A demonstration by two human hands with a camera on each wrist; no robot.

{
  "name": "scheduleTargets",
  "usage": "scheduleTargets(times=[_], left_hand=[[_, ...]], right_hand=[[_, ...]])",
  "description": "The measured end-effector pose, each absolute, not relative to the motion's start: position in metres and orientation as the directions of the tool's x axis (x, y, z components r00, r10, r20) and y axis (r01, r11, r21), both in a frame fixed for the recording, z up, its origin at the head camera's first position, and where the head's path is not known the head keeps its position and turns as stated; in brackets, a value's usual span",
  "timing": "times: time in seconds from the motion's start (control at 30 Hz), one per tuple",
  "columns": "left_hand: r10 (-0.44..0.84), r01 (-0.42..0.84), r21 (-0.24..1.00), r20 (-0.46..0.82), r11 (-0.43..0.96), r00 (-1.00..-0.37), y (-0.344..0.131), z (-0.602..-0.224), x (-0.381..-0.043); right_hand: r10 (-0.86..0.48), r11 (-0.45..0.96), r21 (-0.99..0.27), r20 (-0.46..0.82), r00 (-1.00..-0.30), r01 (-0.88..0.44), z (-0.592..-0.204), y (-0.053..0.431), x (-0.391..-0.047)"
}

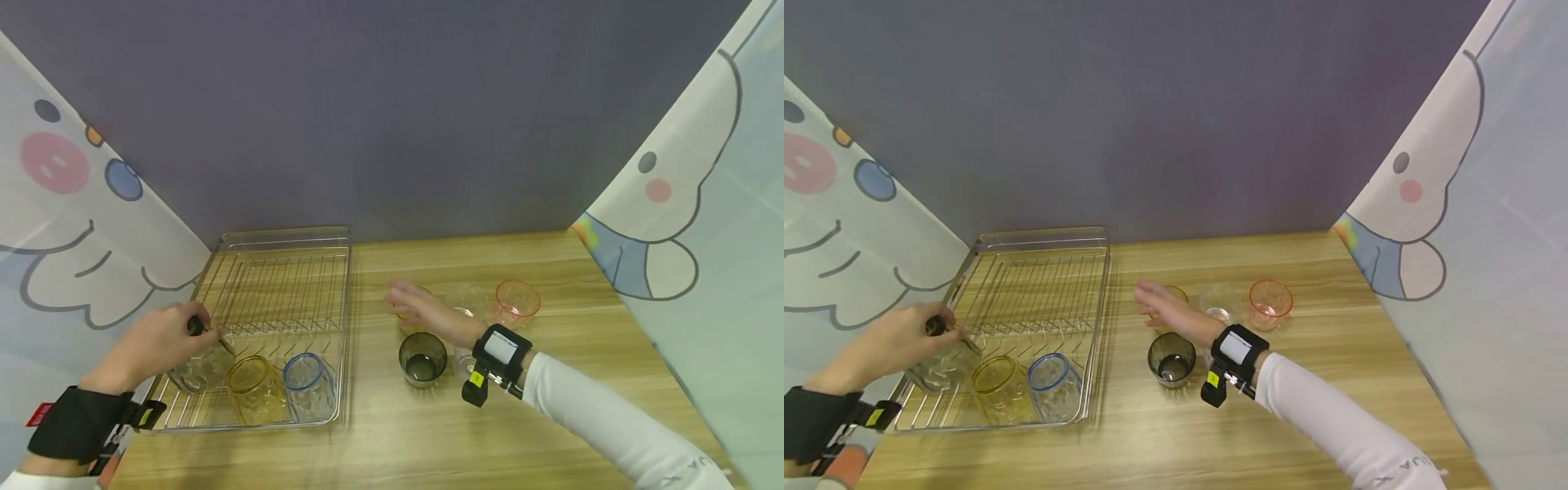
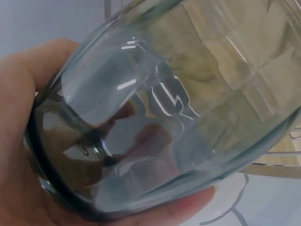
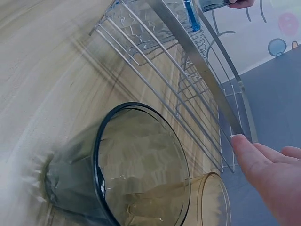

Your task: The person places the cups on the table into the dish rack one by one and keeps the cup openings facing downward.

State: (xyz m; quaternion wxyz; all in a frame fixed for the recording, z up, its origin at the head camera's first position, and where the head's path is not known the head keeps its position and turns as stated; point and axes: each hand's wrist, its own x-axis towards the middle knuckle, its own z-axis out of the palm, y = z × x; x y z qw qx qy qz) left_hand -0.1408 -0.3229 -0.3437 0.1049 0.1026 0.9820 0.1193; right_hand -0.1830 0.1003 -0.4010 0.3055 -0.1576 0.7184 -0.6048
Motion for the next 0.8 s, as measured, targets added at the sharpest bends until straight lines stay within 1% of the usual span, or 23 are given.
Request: scheduleTargets(times=[0.3, 0.6, 0.8], left_hand=[[0.176, 0.102, 0.277, -0.258, 0.955, -0.950, -0.321, -0.348, -0.134], [0.183, 0.111, 0.252, -0.282, 0.961, -0.942, -0.330, -0.347, -0.136], [0.177, 0.088, 0.246, -0.366, 0.965, -0.914, -0.332, -0.350, -0.134]], right_hand=[[-0.602, 0.237, -0.961, -0.260, -0.755, 0.142, -0.401, 0.099, -0.182], [-0.618, 0.234, -0.961, -0.266, -0.740, 0.150, -0.405, 0.098, -0.179], [-0.611, 0.264, -0.954, -0.280, -0.740, 0.143, -0.411, 0.099, -0.179]])
